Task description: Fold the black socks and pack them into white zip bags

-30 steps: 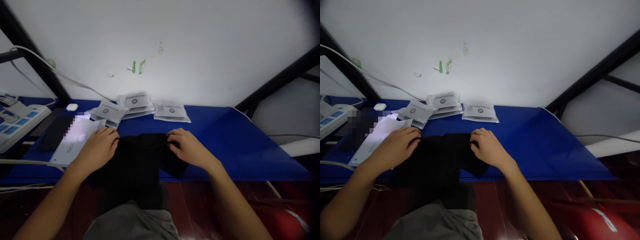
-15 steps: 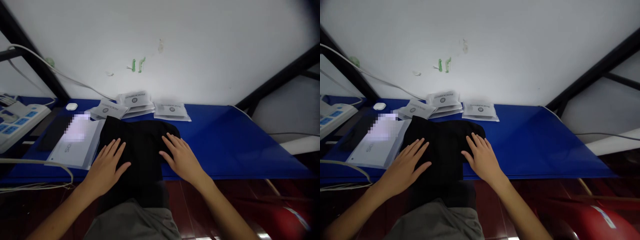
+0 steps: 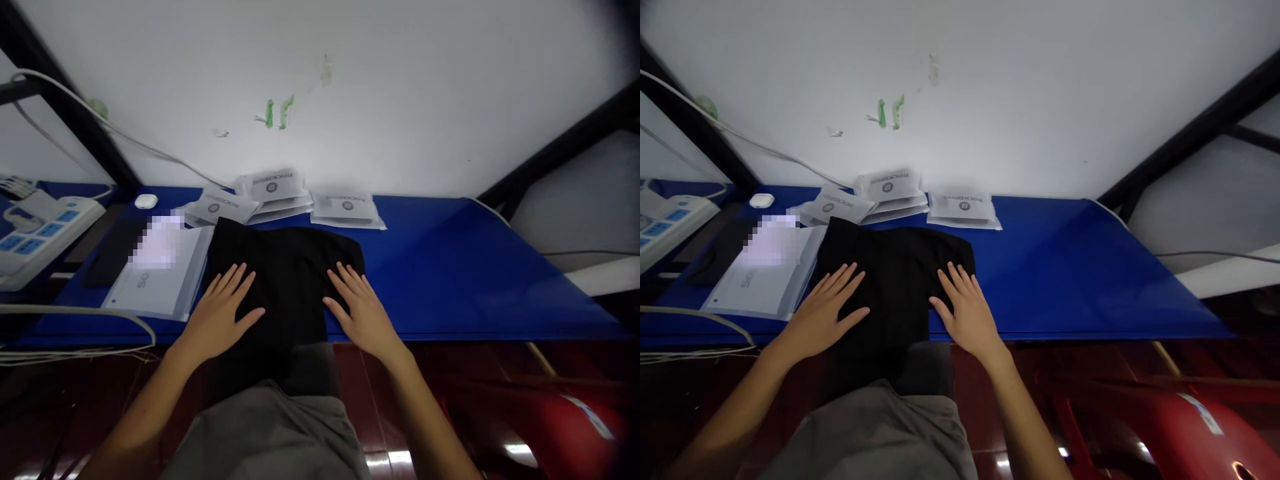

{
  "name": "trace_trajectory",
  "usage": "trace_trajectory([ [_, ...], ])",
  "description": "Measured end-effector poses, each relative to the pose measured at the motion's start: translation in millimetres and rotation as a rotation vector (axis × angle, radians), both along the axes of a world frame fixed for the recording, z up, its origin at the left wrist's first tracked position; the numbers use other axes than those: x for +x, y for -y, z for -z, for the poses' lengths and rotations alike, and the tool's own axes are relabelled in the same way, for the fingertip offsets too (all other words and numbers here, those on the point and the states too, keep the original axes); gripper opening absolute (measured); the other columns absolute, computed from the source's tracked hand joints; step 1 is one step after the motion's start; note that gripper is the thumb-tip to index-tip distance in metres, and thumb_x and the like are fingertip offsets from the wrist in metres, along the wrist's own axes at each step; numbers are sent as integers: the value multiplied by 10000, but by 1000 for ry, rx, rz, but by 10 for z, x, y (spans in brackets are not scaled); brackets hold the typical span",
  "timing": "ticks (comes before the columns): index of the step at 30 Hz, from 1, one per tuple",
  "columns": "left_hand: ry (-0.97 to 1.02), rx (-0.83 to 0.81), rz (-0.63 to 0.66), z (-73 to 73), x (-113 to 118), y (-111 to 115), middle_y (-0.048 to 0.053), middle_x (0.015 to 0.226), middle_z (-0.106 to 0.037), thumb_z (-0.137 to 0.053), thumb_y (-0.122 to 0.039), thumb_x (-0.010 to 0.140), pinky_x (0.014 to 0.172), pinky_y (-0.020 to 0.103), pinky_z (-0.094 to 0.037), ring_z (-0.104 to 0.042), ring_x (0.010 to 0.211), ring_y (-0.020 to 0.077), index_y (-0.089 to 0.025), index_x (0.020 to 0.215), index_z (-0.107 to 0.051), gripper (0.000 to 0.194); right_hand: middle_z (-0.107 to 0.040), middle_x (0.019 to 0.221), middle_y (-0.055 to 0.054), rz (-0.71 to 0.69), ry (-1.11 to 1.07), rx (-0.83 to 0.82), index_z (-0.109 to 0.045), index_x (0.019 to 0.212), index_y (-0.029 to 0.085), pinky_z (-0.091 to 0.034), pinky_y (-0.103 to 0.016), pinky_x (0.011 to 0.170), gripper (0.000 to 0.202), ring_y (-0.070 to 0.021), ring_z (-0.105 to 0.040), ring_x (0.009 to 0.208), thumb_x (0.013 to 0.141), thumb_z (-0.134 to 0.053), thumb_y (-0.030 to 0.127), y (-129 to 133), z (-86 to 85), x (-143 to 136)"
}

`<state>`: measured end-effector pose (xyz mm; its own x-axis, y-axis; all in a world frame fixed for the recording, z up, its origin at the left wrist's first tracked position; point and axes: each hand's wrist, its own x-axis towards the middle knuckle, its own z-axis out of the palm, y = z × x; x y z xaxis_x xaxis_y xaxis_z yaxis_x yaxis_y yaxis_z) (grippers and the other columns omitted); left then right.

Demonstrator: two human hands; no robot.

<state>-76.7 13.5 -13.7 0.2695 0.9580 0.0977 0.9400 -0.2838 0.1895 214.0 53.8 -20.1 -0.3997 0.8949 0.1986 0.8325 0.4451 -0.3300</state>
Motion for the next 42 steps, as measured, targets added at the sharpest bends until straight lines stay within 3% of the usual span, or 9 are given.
trace_trajectory([
  [18,19,8,-32,-19,13,1,93,1539,-303,-361,-532,942,1149,495,-260,-223,1437,250,-168,1436,-363,614,-396,1487,-104,12,-40,72,-457,1395,201,-313,-559,1108,518,-288,-308,1399,943,-427,454,1,48,-2],
  [25,143,141,-28,-15,-4,86,115,1441,-463,-399,-432,953,1101,479,-352,-377,1362,261,-160,1338,-493,480,-491,1417,-129,-11,-104,133,-520,1333,189,-366,-556,1074,457,-289,-409,1342,932,-479,404,49,16,27],
  [28,183,189,2,-32,-36,250,112,1371,-527,-427,-403,947,1053,469,-406,-439,1299,267,-176,1281,-542,420,-503,1405,-127,-82,-132,154,-496,1346,199,-372,-551,1071,502,-281,-429,1327,902,-539,428,170,-58,30],
  [31,122,167,86,-18,-89,427,116,1333,-545,-535,-472,882,1022,513,-419,-475,1231,304,-190,1296,-527,501,-494,1413,-122,-227,-108,130,-476,1356,201,-341,-564,1091,648,-291,-410,1337,806,-654,494,314,-137,1],
  [33,65,154,109,2,-131,510,114,1344,-530,-569,-432,864,1029,541,-402,-473,1227,317,-207,1341,-484,533,-509,1401,-114,-296,-61,103,-491,1342,198,-326,-574,1099,670,-296,-418,1330,769,-701,475,382,-170,-33],
  [37,26,127,97,-1,-217,589,82,1354,-529,-452,-148,872,1048,503,-399,-490,1229,267,-238,1371,-442,508,-610,1291,-73,-316,-21,97,-596,1219,216,-351,-571,1081,407,-270,-504,1248,823,-657,287,418,-191,-88],
  [42,102,64,121,-93,-302,615,32,1298,-589,-453,-158,873,1015,476,-444,-541,1179,234,-268,1249,-555,405,-686,1150,-55,-317,-75,108,-683,1039,219,-385,-556,1050,205,-250,-573,1147,849,-609,242,394,-219,-104],
])
